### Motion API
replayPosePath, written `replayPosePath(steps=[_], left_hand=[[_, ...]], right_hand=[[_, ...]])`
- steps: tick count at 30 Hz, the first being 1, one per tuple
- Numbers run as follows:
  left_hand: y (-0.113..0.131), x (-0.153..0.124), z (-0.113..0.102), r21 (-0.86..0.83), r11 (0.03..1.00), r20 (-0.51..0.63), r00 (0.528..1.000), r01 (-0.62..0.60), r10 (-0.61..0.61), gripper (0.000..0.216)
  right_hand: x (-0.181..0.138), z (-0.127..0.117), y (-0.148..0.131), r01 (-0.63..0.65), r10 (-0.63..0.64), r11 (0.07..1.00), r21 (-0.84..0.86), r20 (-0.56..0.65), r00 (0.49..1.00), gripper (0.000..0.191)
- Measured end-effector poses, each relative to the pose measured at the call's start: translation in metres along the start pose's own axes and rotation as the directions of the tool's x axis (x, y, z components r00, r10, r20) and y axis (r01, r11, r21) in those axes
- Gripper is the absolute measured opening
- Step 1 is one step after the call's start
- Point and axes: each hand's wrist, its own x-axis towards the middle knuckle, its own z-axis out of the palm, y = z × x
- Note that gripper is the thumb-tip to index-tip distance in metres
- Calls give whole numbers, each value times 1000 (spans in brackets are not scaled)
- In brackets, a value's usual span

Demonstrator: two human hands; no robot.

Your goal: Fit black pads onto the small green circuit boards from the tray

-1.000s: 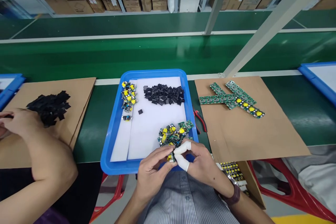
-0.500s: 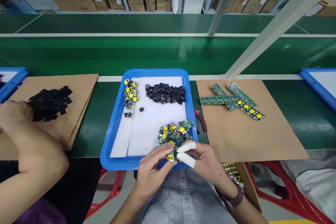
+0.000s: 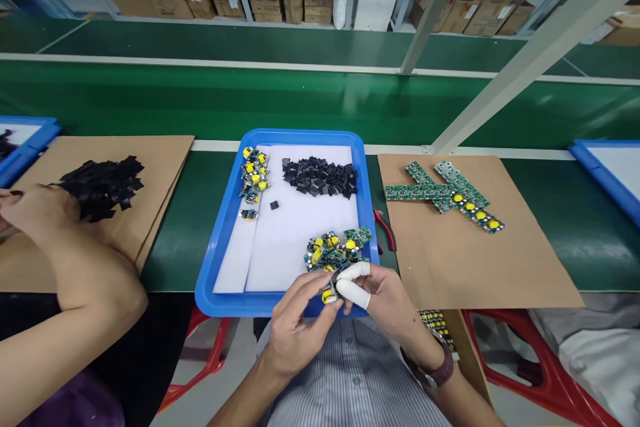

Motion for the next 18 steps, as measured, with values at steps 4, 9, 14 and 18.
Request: replayPosePath(steps=[4,9,14,18], left_hand=[[-2,-3,2,66,996,-1,998,-64,64,53],[-6,-5,3,68,986,-9,988,-150,151,52],[-3,-3,0,27,987,-7,987,-161,161,47],[-1,-2,1,48,987,-26,988,-152,153,47]], right_hand=[[-2,-7,-2,-55,55,998,-6,1,999,30],[-3,-10,2,-137,134,989,48,63,989,30],[-2,-7,11,-145,135,983,112,89,987,25],[-5,-3,11,-83,82,995,47,11,997,19]])
